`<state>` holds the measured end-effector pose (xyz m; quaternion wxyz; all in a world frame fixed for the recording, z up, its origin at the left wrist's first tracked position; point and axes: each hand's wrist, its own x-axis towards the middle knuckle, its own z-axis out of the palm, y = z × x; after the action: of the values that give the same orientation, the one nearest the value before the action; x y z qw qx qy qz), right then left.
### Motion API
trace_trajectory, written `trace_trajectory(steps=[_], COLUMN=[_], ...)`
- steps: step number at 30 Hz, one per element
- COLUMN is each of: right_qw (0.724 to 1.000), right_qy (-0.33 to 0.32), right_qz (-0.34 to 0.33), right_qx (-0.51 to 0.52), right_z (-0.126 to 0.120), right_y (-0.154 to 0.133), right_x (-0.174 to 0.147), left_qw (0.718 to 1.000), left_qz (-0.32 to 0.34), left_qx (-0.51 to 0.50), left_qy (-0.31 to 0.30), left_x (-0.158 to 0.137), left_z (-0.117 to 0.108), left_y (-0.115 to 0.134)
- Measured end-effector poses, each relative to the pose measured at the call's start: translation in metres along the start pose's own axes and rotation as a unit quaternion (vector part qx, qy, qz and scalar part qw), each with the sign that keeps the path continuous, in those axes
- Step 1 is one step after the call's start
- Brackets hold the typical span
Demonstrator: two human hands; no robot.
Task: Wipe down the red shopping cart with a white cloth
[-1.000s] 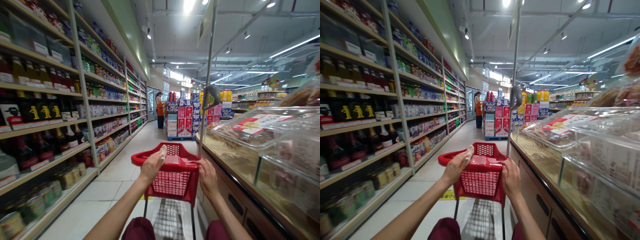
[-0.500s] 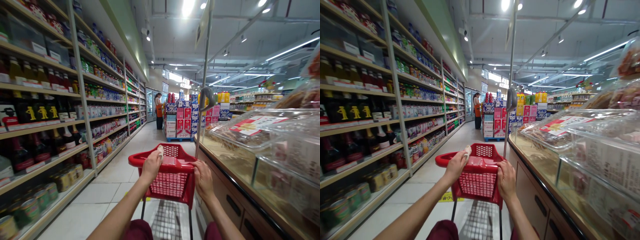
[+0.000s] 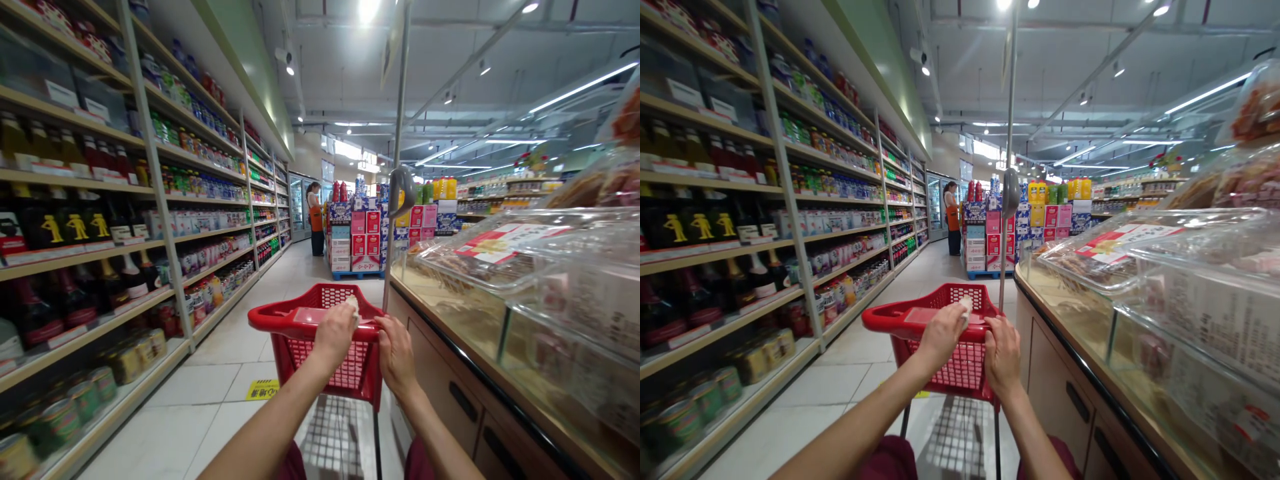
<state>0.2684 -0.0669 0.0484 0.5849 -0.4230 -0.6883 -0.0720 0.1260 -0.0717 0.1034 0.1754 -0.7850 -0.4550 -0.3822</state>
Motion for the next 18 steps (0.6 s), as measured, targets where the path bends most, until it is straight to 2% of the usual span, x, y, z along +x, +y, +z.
trace_trajectory(steps=[4,8,10,14,15,18], right_qw=[1.000,1.000,1.000,1.000,1.000,1.000], right_qy=[-0.006,0.001,0.006,-0.004,-0.005,0.000], right_qz=[-0.007,-0.008,-0.002,0.003,0.005,0.004], right_qx=[0.004,0.008,0.015,0.024,0.023,0.016], right_z=[0.002,0.000,0.000,0.000,0.000,0.000], right_y=[-0.002,-0.001,-0.001,0.000,0.000,0.002], right_x=[-0.001,-0.002,-0.002,0.000,0.000,-0.001], left_qw=[0.992,0.984,0.988,0.996,0.996,0.997], left_qz=[0.125,0.173,0.142,0.005,-0.003,0.040], left_qx=[0.021,0.021,0.013,0.021,0.022,0.013], left_qy=[-0.006,-0.032,-0.062,-0.088,-0.089,-0.072], left_x=[-0.008,-0.008,0.000,0.017,0.018,0.012], left_z=[0.010,0.007,0.004,0.005,0.008,0.017], left_y=[0.012,0.013,0.010,0.016,0.020,0.035])
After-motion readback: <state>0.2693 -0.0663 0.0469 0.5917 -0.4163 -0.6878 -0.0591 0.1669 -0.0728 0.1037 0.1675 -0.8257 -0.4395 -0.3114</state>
